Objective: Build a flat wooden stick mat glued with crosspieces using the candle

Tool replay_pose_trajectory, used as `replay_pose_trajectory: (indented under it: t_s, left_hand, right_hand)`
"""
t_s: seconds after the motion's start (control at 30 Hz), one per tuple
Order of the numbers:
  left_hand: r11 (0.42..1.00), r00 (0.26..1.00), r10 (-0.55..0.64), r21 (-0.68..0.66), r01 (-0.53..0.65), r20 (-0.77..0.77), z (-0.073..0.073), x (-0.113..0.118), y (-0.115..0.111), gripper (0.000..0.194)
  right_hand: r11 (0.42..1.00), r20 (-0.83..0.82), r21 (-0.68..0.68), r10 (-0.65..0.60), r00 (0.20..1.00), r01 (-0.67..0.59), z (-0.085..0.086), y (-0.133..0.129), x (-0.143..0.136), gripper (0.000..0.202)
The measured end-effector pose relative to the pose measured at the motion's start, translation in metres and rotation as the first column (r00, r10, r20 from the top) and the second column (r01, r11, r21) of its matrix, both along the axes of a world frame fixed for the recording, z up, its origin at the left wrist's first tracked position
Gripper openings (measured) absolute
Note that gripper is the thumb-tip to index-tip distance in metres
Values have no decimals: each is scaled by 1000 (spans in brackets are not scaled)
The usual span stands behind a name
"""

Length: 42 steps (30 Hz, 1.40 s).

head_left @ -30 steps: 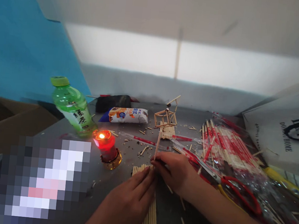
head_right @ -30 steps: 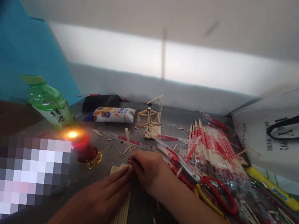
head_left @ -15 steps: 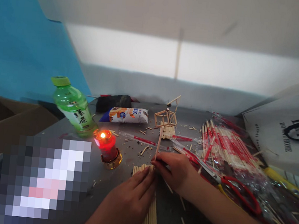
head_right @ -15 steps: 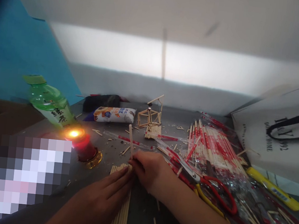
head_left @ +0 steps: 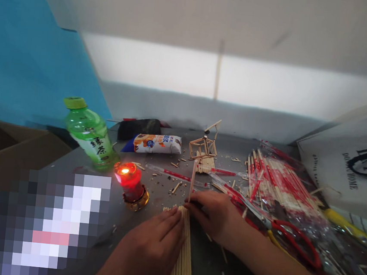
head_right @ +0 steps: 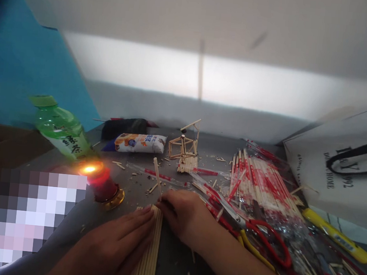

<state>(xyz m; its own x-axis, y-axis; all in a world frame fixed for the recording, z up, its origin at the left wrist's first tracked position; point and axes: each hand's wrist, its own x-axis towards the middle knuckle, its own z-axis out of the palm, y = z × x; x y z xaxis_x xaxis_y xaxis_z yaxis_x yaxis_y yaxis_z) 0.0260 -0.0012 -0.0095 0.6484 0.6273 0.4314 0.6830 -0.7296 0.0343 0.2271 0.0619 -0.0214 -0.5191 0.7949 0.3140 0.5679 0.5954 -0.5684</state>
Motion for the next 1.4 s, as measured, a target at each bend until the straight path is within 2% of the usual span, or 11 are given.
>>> replay_pose_trajectory:
  t_s: [0.33, 0.53, 0.63, 0.87, 1.07, 1.27, 1.4]
  left_hand:
    - [1000, 999, 9, 4, -9, 52, -2, 2, -1, 40]
    - [998, 993, 62, 17, -64, 99, -11, 4, -1, 36]
    - [999, 994, 52, -11, -52, 98, -13, 2, -1, 34]
    - [999, 1000, -5, -31, 6, 17, -7, -2, -1, 35]
    - [999, 996, -24, 34, 21, 80, -11, -1, 5, 40]
    - [996, 997, -67, 56, 65, 31, -1, -4, 6, 37]
    - [997, 998, -26, 68, 22, 63, 0, -2, 4, 38]
  right_hand:
    - [1000, 6, 15, 4, 1000, -4, -3, 1, 2, 12]
    - [1000, -20, -4, -1, 1000, 1, -1, 1, 2, 12]
    - [1000, -26, -2, -9, 1000, 9, -2, 0, 1, 11]
    - [1000, -19, 12, -6, 1000, 6, -2, -1, 1, 11]
    - [1000, 5, 19, 6, 1000, -6, -4, -1, 0, 12]
    - [1000, -1, 6, 6, 1000, -6, -6, -1, 0, 13]
    - [1000, -12, -5, 8, 1000, -8, -6, -1, 1, 13]
